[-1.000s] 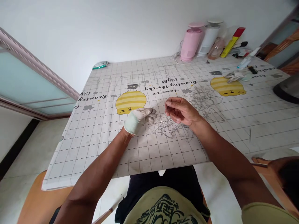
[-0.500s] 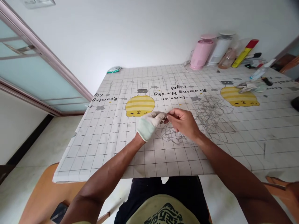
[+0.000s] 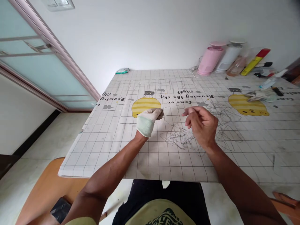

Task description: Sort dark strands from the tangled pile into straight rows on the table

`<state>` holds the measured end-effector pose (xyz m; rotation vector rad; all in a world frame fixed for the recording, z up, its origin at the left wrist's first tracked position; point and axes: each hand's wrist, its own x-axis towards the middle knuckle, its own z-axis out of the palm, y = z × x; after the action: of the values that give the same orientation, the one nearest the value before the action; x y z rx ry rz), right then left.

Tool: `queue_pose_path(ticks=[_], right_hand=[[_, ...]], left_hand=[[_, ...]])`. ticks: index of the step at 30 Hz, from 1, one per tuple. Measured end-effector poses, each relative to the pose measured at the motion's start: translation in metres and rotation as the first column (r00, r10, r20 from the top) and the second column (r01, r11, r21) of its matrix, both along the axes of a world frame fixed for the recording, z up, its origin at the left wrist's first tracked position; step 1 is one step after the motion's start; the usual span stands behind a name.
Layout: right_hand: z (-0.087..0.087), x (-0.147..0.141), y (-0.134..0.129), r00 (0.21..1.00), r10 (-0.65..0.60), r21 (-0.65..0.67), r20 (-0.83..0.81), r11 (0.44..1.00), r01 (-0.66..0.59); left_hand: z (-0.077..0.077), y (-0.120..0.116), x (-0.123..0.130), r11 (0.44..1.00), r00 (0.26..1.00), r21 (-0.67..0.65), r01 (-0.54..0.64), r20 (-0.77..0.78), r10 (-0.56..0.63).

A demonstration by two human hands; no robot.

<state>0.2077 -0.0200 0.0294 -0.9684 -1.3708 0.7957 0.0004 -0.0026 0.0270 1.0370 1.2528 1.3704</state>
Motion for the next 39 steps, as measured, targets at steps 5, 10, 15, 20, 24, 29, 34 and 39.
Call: queue_pose_path(ticks=[5, 10, 15, 20, 24, 29, 34, 39], right_hand=[[-0.006, 0.001, 0.019, 0.927, 0.289, -0.240, -0.240, 0.907, -0.346], [-0.015, -0.007, 0.023, 0.794, 0.394, -0.271, -0.464, 0.790, -0.550], [-0.015, -0.001, 0.023, 0.693, 0.400, -0.301, -0.599, 0.690, -0.659], [-0.016, 0.007, 0.024, 0.658, 0.504, -0.302, -0.560, 0.615, -0.728], [-0.021, 0.017, 0.027, 0.637, 0.589, -0.311, -0.497, 0.564, -0.765], [-0.022, 0.034, 0.034, 0.605, 0.669, -0.439, -0.432, 0.430, -0.789], [-0.020, 0.045, 0.040, 0.608, 0.717, -0.555, -0.341, 0.368, -0.746], [-0.019, 0.052, 0.043, 0.591, 0.777, -0.629, -0.219, 0.351, -0.694]], left_hand=[[0.002, -0.002, -0.001, 1.000, 1.000, -0.002, 0.018, 0.012, -0.018], [-0.006, 0.003, -0.003, 0.987, 0.987, -0.013, 0.158, 0.017, -0.158], [-0.026, 0.021, -0.011, 0.909, 0.887, -0.005, 0.417, 0.221, -0.406], [-0.038, 0.031, -0.020, 0.768, 0.698, 0.032, 0.640, 0.394, -0.598], [-0.036, 0.036, -0.026, 0.677, 0.630, 0.030, 0.736, 0.335, -0.700], [-0.023, 0.031, -0.037, 0.654, 0.644, 0.005, 0.756, 0.166, -0.746], [-0.013, 0.023, -0.048, 0.599, 0.610, -0.118, 0.792, 0.107, -0.785], [-0.008, 0.017, -0.053, 0.617, 0.626, -0.213, 0.758, -0.030, -0.779]])
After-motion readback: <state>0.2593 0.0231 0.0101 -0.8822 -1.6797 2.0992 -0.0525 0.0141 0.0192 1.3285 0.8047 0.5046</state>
